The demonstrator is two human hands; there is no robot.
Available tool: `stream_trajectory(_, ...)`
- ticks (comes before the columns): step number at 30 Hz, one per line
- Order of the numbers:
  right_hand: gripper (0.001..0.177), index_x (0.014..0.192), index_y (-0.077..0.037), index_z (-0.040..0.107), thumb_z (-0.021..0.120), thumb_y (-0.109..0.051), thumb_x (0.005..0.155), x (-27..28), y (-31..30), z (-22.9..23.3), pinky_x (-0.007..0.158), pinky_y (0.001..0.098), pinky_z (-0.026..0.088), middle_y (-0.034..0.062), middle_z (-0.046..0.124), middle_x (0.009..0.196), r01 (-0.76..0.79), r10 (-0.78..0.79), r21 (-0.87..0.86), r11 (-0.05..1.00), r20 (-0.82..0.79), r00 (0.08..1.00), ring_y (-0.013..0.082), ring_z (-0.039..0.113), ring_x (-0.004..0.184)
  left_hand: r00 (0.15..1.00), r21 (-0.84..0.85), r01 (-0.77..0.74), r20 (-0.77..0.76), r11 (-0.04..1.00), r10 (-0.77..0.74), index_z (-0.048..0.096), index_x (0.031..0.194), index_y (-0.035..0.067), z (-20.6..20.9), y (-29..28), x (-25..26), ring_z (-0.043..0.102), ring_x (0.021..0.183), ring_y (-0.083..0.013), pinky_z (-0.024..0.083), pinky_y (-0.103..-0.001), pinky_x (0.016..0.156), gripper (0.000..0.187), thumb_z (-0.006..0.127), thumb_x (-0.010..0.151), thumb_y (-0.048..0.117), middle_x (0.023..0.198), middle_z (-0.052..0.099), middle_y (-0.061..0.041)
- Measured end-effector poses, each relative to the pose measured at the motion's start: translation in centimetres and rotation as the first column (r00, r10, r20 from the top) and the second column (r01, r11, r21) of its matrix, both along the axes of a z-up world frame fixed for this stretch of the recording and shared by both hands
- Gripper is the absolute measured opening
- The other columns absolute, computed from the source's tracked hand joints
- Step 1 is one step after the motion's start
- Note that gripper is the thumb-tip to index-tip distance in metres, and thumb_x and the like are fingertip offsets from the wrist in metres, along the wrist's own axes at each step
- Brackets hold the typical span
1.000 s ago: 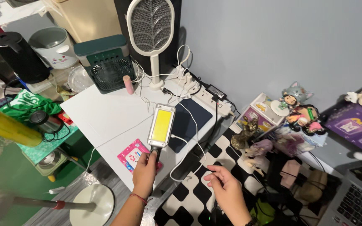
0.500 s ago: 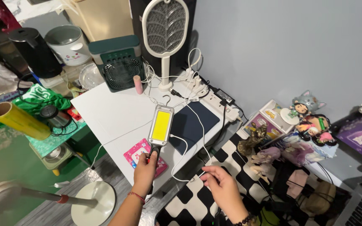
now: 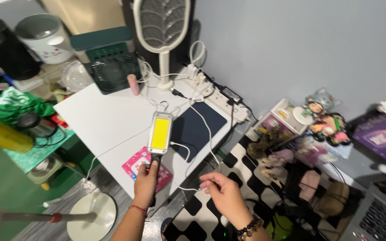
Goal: The person plugs a portable light into a power strip, then picks up and coils several cables, including a power cord and a USB cable. They place the coiled cables into a black carrying case and close it.
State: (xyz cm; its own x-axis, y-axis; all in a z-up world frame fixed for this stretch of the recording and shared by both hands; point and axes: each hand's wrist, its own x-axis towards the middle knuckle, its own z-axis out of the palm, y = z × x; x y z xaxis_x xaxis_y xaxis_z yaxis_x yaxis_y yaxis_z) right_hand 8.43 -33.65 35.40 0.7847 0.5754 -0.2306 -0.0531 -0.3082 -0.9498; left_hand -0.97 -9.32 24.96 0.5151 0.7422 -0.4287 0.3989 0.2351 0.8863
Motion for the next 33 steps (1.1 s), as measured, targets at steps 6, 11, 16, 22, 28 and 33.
stream_trajectory(6, 0.020, 0.109, -0.004, 0.073, 0.059, -0.007, 0.096, -1.3, -1.8, 0.4, 0.072, 0.0229, 0.057, 0.0035, 0.080, 0.089, 0.030, -0.029, 0.015, 0.999, -0.040, 0.999, 0.0096, 0.071, 0.077, 1.000, 0.000, 0.023, -0.002, 1.000, -0.023, 0.060, 0.095, 0.006, 0.4, -0.6, 0.2, 0.054, 0.056, -0.0143, 0.043, -0.031, 0.051, 0.037, 0.063, 0.095, 0.042, 0.072, 0.065, -0.006)
stream_trajectory(11, 0.018, 0.104, -0.004, 0.074, 0.059, -0.006, 0.094, -2.9, -3.3, 1.7, 0.072, 0.0223, 0.058, 0.0025, 0.078, 0.090, 0.077, -0.077, -0.002, 0.997, 0.015, 0.997, 0.0093, 0.075, 0.079, 0.998, 0.074, 0.056, -0.014, 0.996, -0.055, 0.060, 0.091, 0.002, 0.9, -1.6, 0.5, 0.052, 0.058, -0.0130, 0.041, -0.030, 0.052, 0.042, 0.063, 0.099, 0.043, 0.072, 0.063, -0.007)
stream_trajectory(16, 0.019, 0.107, -0.007, 0.074, 0.059, -0.009, 0.095, -3.8, -4.8, 2.9, 0.070, 0.0211, 0.055, 0.0023, 0.080, 0.091, 0.106, -0.104, -0.065, 0.992, 0.032, 0.994, 0.0077, 0.073, 0.079, 0.996, -0.078, 0.059, 0.078, 0.995, -0.053, 0.054, 0.092, 0.004, 0.6, -2.5, 1.3, 0.050, 0.057, -0.0156, 0.040, -0.031, 0.050, 0.040, 0.061, 0.100, 0.043, 0.073, 0.060, -0.007)
stream_trajectory(22, 0.021, 0.108, -0.007, 0.073, 0.058, -0.009, 0.094, -4.3, -7.3, 2.7, 0.063, 0.0237, 0.053, 0.0031, 0.079, 0.092, 0.163, -0.167, -0.091, 0.982, -0.045, 0.985, 0.0076, 0.067, 0.073, 0.978, -0.112, 0.093, 0.196, 0.989, -0.069, 0.054, 0.094, 0.006, -0.2, -4.4, 2.1, 0.053, 0.058, -0.0160, 0.044, -0.030, 0.053, 0.036, 0.061, 0.101, 0.041, 0.074, 0.062, -0.008)
stream_trajectory(28, 0.021, 0.106, -0.007, 0.074, 0.059, -0.007, 0.093, -4.5, -9.5, 1.0, 0.070, 0.0229, 0.057, 0.0044, 0.080, 0.088, 0.211, -0.205, -0.086, 0.974, 0.070, 0.976, 0.0087, 0.073, 0.076, 0.977, -0.129, 0.118, 0.190, 0.985, -0.092, 0.056, 0.094, 0.007, 0.6, -5.1, 1.9, 0.054, 0.058, -0.0164, 0.044, -0.031, 0.051, 0.034, 0.059, 0.100, 0.040, 0.074, 0.063, -0.008)
stream_trajectory(33, 0.019, 0.107, -0.007, 0.074, 0.061, -0.008, 0.094, -4.6, -9.9, -1.4, 0.073, 0.0248, 0.058, 0.0051, 0.080, 0.090, 0.163, -0.154, -0.110, 0.980, 0.080, 0.985, 0.0107, 0.075, 0.081, 0.967, -0.168, 0.128, 0.241, 0.978, -0.085, 0.060, 0.099, 0.009, 0.9, -4.5, 0.8, 0.053, 0.057, -0.0157, 0.043, -0.030, 0.051, 0.033, 0.057, 0.102, 0.042, 0.074, 0.060, -0.007)
